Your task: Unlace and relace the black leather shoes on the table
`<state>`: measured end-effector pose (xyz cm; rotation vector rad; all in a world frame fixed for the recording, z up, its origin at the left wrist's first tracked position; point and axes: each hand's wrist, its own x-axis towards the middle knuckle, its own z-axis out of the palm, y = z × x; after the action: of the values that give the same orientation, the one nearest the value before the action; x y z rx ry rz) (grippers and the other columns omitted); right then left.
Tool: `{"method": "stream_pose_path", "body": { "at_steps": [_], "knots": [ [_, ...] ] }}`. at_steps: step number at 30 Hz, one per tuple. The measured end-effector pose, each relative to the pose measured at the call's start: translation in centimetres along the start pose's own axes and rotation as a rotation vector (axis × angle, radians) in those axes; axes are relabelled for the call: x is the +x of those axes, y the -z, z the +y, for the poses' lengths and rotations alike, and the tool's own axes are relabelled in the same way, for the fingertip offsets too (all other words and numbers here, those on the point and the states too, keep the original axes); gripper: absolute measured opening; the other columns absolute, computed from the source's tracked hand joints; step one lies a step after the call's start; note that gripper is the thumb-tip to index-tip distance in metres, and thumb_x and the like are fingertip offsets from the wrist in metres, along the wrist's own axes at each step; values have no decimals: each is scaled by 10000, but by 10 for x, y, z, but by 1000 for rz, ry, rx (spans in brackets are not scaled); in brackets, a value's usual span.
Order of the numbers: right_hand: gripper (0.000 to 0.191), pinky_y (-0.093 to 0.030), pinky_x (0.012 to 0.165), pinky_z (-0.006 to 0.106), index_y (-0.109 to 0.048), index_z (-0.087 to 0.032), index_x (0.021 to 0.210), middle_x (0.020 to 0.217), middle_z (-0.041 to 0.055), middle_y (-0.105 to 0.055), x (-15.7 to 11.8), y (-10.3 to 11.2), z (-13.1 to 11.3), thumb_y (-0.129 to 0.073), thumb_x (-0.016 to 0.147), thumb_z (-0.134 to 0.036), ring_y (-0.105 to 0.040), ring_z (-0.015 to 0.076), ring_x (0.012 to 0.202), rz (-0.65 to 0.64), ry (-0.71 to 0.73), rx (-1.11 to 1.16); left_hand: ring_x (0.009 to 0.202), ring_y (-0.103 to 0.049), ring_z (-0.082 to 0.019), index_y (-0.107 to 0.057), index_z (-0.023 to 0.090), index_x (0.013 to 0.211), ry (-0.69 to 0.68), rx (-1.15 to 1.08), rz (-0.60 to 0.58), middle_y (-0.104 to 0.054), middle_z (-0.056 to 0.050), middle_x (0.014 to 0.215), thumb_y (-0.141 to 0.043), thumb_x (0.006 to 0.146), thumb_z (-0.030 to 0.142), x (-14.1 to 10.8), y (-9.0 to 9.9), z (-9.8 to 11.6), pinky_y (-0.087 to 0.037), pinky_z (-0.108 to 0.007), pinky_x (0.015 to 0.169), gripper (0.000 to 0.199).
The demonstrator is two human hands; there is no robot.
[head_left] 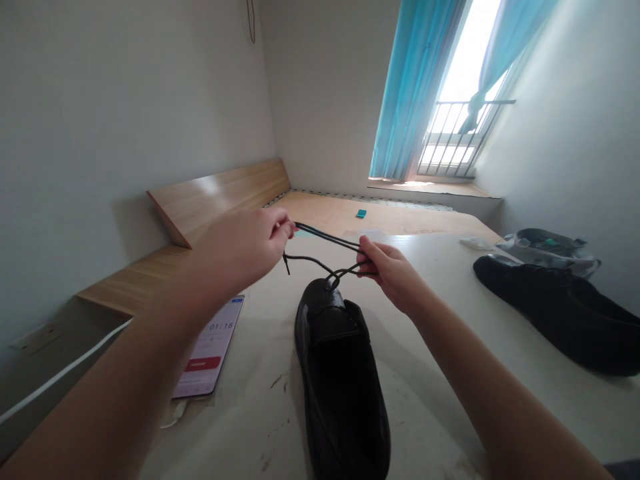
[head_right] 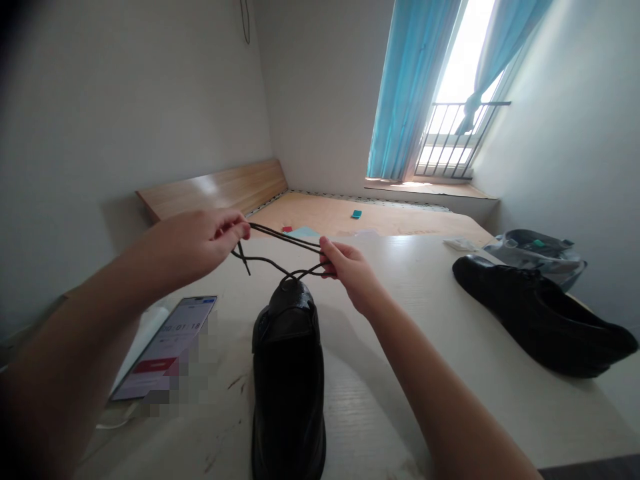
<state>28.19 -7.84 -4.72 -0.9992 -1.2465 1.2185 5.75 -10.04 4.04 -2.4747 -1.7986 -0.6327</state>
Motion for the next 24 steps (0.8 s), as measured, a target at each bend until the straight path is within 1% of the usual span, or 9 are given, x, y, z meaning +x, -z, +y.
{"method": "stream_pose_path", "body": {
  "at_steps": [3, 5, 9, 12, 14, 17, 19, 21, 24],
  "knots": [
    [453, -482, 656, 246, -481, -184, 635, 676, -45, -461, 5, 9, 1, -684, 712, -582, -425, 64, 561, -10, 3, 92, 625, -520, -144, -522, 187, 809, 52, -304, 112, -530, 1, 672, -363, 913, 384, 2, 9, -5, -351, -267, 590, 274],
    [404, -493, 723, 266, -537, -191, 690, 738, -34, -521, 5, 12, 2, -661, 742, -572, -478, 73, 611, -40, 16, 115, 684, -550, -129, -498, 171, 788, 7, -497, 127, -522, 12, 711, -370, 926, 363, 1, 12, -5, -406, -261, 667, 269],
    [300, -461, 882, 309, -679, -230, 986, 1075, 28, -635, -5, 2, 1, -666, 799, -464, -579, 135, 933, -217, 42, 48, 773, -610, -157, -597, 161, 838, -63, -663, 54, -639, -13, 799, -455, 909, 398, -1, 5, 4, -456, -320, 782, 285],
    [311, -367, 1025, 337, -653, -265, 1122, 1335, 25, -541, -16, -11, -1, -671, 827, -363, -504, 161, 1181, -461, 114, -115, 918, -632, -182, -645, 172, 902, -137, -824, -64, -697, -41, 940, -535, 875, 406, -1, -5, 14, -457, -355, 892, 259],
    [209, -367, 1021, 342, -677, -209, 984, 1280, 41, -582, -20, -15, -2, -594, 886, -374, -531, 167, 1156, -599, 148, -189, 979, -635, -186, -632, 170, 922, -150, -1022, -111, -700, -53, 1002, -532, 881, 378, -2, -8, 21, -469, -358, 917, 235],
    [319, -403, 979, 352, -644, -165, 854, 1093, 65, -666, -21, -12, -5, -476, 947, -420, -591, 173, 1054, -672, 149, -154, 1032, -641, -199, -593, 177, 959, -71, -1253, -126, -695, -57, 1075, -412, 936, 355, -3, -7, 28, -506, -369, 900, 254],
    [268, -375, 1023, 350, -608, -205, 1075, 1233, 62, -609, -21, -11, -8, -524, 925, -412, -526, 173, 1183, -674, 176, -92, 1089, -625, -207, -582, 191, 994, -34, -1294, -108, -675, -38, 1151, -334, 962, 338, -5, -4, 30, -515, -377, 896, 290],
    [389, -335, 1065, 342, -517, -259, 1248, 1397, 51, -486, -25, -14, -12, -595, 885, -378, -421, 167, 1302, -720, 196, -102, 1136, -603, -222, -580, 211, 1028, -30, -1257, -82, -652, -13, 1209, -304, 970, 334, -8, -3, 33, -522, -387, 876, 309],
    [204, -319, 1074, 346, -614, -199, 1034, 1323, 63, -546, -34, -24, -18, -619, 868, -319, -444, 185, 1280, -837, 204, -222, 1153, -587, -244, -584, 228, 1039, -44, -1204, -92, -635, 2, 1232, -300, 975, 347, -15, 0, 39, -525, -398, 839, 315]
  ]
}}
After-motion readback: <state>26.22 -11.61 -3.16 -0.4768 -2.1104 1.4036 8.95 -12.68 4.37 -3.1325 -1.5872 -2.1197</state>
